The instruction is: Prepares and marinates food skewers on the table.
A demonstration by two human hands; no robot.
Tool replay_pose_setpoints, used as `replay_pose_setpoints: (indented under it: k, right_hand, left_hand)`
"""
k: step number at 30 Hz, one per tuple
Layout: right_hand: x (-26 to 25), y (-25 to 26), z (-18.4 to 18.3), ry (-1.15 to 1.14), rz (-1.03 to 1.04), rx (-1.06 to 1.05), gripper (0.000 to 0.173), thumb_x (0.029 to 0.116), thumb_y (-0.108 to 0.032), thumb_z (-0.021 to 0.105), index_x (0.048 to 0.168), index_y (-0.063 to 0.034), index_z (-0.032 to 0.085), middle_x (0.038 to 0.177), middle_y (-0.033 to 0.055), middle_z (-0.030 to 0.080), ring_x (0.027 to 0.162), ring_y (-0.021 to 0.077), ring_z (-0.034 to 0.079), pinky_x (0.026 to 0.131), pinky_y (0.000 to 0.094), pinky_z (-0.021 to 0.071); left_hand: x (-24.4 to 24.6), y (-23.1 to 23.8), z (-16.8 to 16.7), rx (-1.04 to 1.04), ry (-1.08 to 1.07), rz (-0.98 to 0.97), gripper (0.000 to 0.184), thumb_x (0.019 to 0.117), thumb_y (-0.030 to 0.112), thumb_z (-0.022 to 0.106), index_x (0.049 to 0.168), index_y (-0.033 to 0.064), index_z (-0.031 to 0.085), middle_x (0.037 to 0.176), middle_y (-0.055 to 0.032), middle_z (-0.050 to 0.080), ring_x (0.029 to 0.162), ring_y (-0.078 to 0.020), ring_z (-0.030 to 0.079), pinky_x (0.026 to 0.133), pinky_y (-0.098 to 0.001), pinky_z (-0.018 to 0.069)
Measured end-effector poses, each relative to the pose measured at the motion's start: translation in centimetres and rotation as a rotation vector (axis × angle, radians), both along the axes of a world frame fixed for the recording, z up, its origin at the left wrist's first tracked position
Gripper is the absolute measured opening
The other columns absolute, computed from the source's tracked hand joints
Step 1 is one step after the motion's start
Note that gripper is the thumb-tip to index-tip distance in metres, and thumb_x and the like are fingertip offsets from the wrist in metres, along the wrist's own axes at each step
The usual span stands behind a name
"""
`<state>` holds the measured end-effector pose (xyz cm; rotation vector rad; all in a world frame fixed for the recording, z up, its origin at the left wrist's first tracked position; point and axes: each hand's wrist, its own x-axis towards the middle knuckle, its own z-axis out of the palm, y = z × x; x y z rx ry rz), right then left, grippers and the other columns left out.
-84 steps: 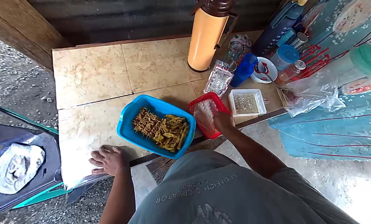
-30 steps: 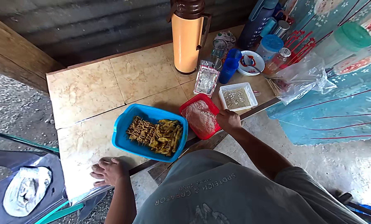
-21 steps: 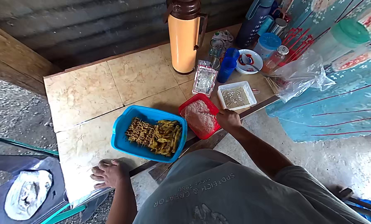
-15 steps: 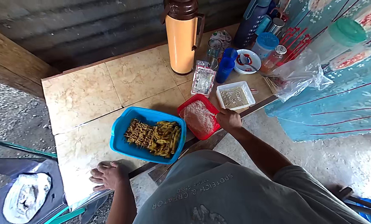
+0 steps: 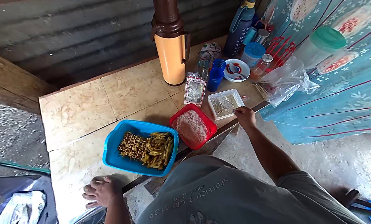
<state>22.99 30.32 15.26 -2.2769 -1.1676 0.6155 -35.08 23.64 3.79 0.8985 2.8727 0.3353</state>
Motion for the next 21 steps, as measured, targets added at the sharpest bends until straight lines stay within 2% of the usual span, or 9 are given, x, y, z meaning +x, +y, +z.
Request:
replay_pose_setpoints:
  k: [5,7,9,12,13,15,17,19,21]
  right_hand:
    - [2.4,2.9,-1.5,-0.147,-0.019,-0.257,0.027,0.1042,-0.026,0.055,0.116,-0.0124,0.076,0.125,0.0176,0.071,0.118,0.0424,0.065,0.094,0.0703,0.0477]
    - [2.5,3.0,-1.4,-0.195,0.022,-0.229,0.031,0.1056,-0.027,0.054,0.126,-0.0158,0.074,0.133,0.0152,0.067,0.118,0.0428,0.064,0.094,0.0708,0.0485]
    - [2.7,2.0,-0.7,-0.203,0.019,-0.168,0.034,0.1053,-0.032,0.057,0.132,-0.0167,0.071,0.131,0.0148,0.067,0.113,0.0431,0.066,0.089,0.0716,0.0491]
    - [3.0,-2.4,-0.8,-0.209,0.004,-0.056,0.033,0.1047,-0.034,0.061,0.128,-0.0133,0.072,0.123,0.0173,0.07,0.107,0.0417,0.068,0.087,0.0698,0.0501]
    - [3.2,-4.4,-1.5,-0.223,0.02,-0.066,0.033,0.1046,-0.031,0.061,0.131,-0.0123,0.07,0.127,0.0181,0.068,0.111,0.0408,0.067,0.09,0.0675,0.0514]
    - [3.8,-8.5,-3.2,-0.233,0.068,-0.162,0.042,0.1025,-0.024,0.06,0.142,-0.0102,0.062,0.147,0.0195,0.056,0.126,0.0395,0.061,0.1,0.0614,0.0513]
    - [3.5,-10.8,-4.2,-0.215,0.072,-0.183,0.046,0.0999,-0.015,0.061,0.145,-0.0052,0.058,0.155,0.0238,0.046,0.127,0.0406,0.06,0.101,0.0567,0.0523]
    - [2.3,-10.7,-3.8,-0.191,0.059,-0.088,0.045,0.0995,-0.01,0.062,0.143,0.001,0.057,0.154,0.0293,0.044,0.12,0.0414,0.063,0.097,0.0518,0.0548]
    - [0.3,-9.0,-2.3,-0.235,0.151,0.127,0.044,0.0976,-0.008,0.064,0.139,0.0065,0.059,0.148,0.0354,0.046,0.106,0.0412,0.066,0.086,0.0473,0.0575]
  left_hand:
    - [-0.1,0.1,-0.2,0.0,0.006,0.023,0.055,0.1062,0.039,0.036,0.155,0.0156,0.043,0.168,-0.0151,0.027,0.157,-0.0379,0.018,0.119,-0.0717,0.0151]
    - [-0.4,0.1,-0.6,0.001,0.013,0.023,0.055,0.1066,0.04,0.035,0.155,0.0156,0.043,0.168,-0.0155,0.027,0.157,-0.0384,0.018,0.119,-0.072,0.0152]
    - [-0.4,0.1,-0.5,-0.005,0.016,0.025,0.055,0.1066,0.04,0.034,0.155,0.0156,0.044,0.168,-0.0156,0.026,0.157,-0.0384,0.017,0.119,-0.0719,0.0157]
    - [-0.2,0.0,-0.1,-0.02,0.012,0.031,0.054,0.1063,0.039,0.035,0.155,0.0157,0.044,0.168,-0.0149,0.026,0.157,-0.0378,0.017,0.119,-0.0718,0.0155]
    - [-0.2,-0.1,-0.1,-0.028,0.008,0.025,0.055,0.106,0.039,0.035,0.155,0.0158,0.043,0.169,-0.0149,0.025,0.157,-0.0379,0.017,0.119,-0.0719,0.0157]
    - [0.1,-0.1,0.5,-0.024,-0.019,-0.003,0.057,0.1067,0.04,0.036,0.157,0.0127,0.041,0.168,-0.0178,0.025,0.157,-0.04,0.017,0.118,-0.0726,0.0152]
    - [0.5,-0.4,1.3,-0.016,-0.046,-0.022,0.059,0.1074,0.04,0.037,0.158,0.0088,0.039,0.167,-0.0217,0.026,0.156,-0.0433,0.017,0.117,-0.0745,0.0142]
    - [0.4,-0.4,1.3,-0.035,-0.043,-0.015,0.059,0.1074,0.041,0.036,0.158,0.0096,0.04,0.167,-0.0214,0.027,0.156,-0.0443,0.018,0.117,-0.0756,0.0136]
    - [0.3,-0.3,1.4,-0.042,-0.07,-0.023,0.059,0.1078,0.04,0.036,0.157,0.0085,0.039,0.167,-0.0225,0.026,0.156,-0.0457,0.017,0.116,-0.0764,0.0112]
